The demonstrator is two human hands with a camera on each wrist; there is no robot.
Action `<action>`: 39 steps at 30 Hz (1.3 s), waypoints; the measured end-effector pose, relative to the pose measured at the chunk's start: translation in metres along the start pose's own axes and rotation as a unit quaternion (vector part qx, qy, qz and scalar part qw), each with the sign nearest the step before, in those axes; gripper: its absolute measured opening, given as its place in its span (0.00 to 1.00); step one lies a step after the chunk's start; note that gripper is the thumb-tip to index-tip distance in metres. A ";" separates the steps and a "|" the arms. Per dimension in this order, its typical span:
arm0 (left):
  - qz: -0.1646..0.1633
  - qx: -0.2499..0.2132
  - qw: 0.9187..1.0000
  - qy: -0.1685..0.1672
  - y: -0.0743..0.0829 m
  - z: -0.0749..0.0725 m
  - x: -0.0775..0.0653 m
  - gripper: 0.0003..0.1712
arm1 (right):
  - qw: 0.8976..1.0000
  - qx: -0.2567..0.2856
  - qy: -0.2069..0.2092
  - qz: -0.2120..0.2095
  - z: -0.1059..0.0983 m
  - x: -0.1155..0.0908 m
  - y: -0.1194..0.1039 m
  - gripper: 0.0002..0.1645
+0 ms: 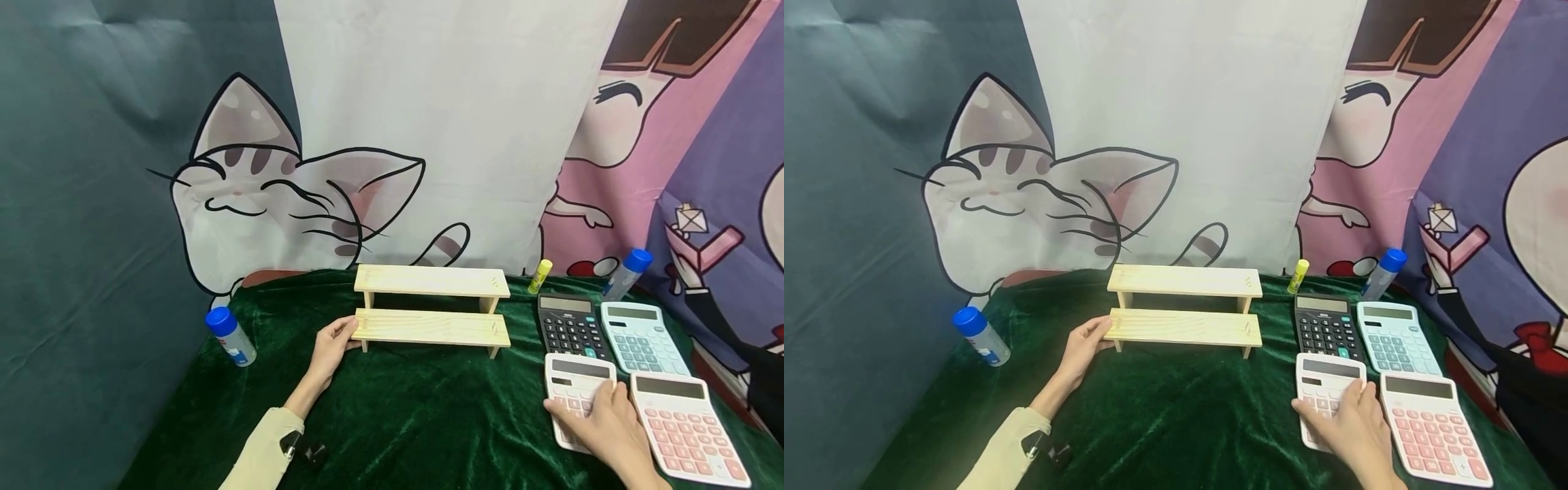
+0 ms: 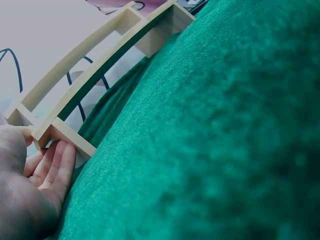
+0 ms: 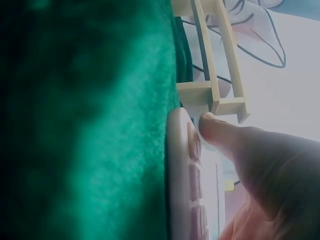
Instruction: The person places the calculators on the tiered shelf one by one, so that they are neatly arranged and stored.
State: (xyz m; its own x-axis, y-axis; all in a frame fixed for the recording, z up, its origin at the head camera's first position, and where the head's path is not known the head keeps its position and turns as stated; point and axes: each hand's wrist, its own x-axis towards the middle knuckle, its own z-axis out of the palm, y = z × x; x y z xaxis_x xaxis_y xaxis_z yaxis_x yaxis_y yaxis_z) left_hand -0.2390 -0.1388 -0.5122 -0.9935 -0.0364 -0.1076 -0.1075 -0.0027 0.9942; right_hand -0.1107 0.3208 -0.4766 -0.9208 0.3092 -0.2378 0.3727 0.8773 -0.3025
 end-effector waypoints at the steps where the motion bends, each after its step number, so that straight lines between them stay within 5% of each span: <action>1: 0.003 0.000 1.000 0.000 0.000 0.000 0.000 0.27 | 1.000 -0.004 0.002 -0.002 0.000 0.000 0.000 0.84; 12: 0.005 -0.001 1.000 0.007 0.001 0.000 -0.002 0.28 | 1.000 -0.019 -0.019 0.004 0.001 0.003 -0.005 0.90; 39: 0.038 -0.023 0.999 0.018 -0.003 0.000 -0.003 0.23 | 0.991 0.044 0.085 -0.096 -0.013 -0.017 -0.041 0.67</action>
State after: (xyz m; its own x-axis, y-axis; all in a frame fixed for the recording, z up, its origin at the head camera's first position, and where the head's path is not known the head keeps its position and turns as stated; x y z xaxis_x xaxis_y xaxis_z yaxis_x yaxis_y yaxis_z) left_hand -0.2353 -0.1384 -0.5150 -0.9967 -0.0745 -0.0328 -0.0296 -0.0439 0.9986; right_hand -0.1117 0.2846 -0.4484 -0.9789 0.2041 -0.0122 0.1912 0.8928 -0.4079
